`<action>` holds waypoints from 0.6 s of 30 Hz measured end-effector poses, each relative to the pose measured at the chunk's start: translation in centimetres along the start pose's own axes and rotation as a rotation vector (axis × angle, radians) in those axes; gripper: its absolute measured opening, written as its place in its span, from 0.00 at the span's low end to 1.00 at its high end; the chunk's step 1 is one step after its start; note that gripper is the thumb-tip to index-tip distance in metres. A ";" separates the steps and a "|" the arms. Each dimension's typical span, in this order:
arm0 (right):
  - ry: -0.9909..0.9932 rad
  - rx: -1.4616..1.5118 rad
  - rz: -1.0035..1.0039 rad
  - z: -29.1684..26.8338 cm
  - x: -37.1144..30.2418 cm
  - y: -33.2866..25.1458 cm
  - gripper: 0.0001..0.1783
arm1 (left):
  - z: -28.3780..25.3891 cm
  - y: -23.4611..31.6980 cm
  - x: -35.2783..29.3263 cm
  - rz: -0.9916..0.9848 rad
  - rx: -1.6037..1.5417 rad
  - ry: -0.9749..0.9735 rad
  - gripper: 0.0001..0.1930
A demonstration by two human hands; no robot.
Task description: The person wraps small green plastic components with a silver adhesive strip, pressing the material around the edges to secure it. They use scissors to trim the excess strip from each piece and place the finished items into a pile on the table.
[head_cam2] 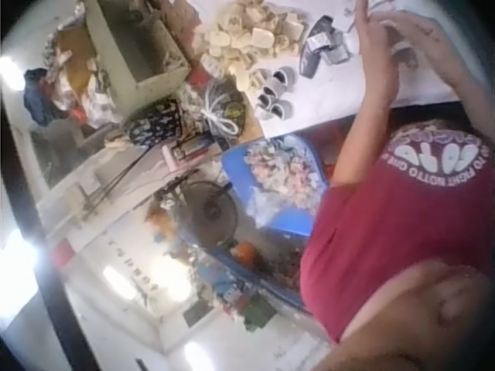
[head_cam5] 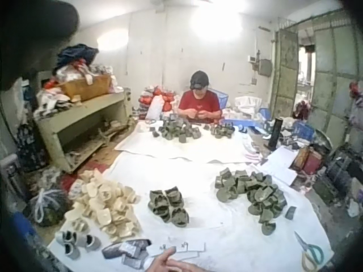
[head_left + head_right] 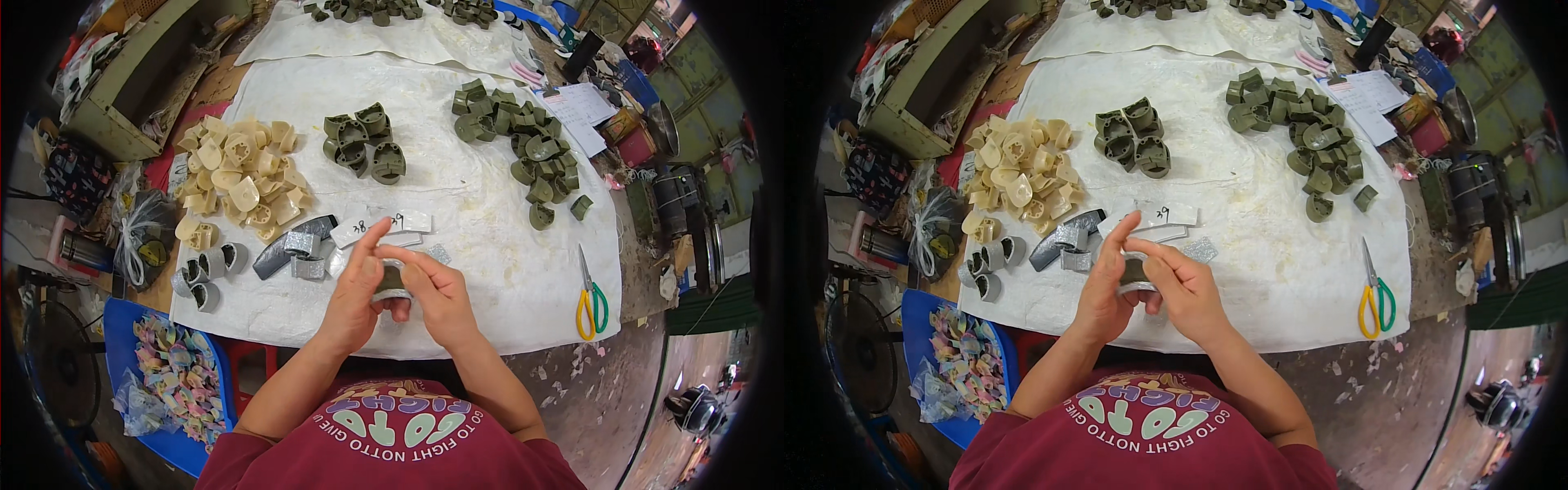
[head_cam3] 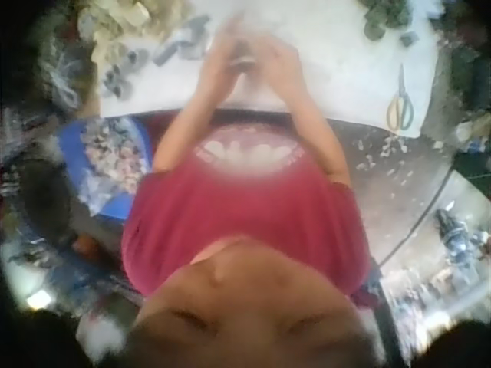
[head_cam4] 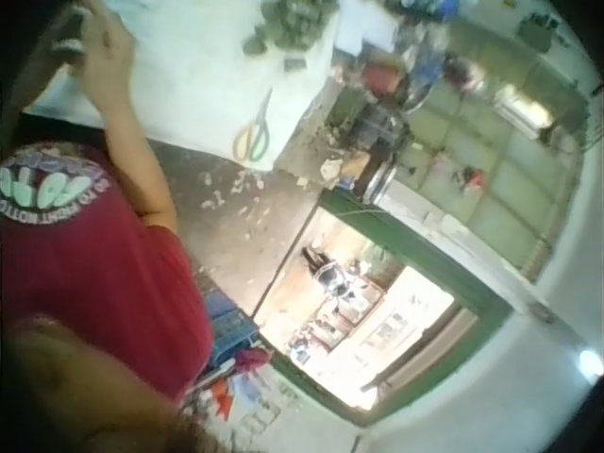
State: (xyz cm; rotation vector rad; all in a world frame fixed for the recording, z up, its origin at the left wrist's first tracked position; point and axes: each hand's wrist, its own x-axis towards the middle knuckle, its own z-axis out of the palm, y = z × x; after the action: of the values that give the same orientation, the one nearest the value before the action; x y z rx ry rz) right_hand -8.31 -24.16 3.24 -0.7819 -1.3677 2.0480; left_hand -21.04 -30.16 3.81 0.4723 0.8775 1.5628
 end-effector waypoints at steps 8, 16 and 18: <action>0.230 -0.225 -0.255 2.1 -0.3 2.4 0.19 | -0.8 -1.2 0.7 0.066 0.166 0.076 0.18; 0.178 -0.301 -0.363 2.2 0.0 2.8 0.16 | -2.7 -1.1 -0.5 0.047 0.154 -0.006 0.22; 0.132 -0.229 -0.239 2.8 -0.1 2.6 0.15 | -3.1 -1.0 -0.9 0.060 0.213 0.074 0.20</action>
State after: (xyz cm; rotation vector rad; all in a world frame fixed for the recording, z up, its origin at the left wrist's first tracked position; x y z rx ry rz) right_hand -10.64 -26.82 1.67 -0.7918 -1.5556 1.6489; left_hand -22.46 -31.85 1.26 0.6004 1.1026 1.5564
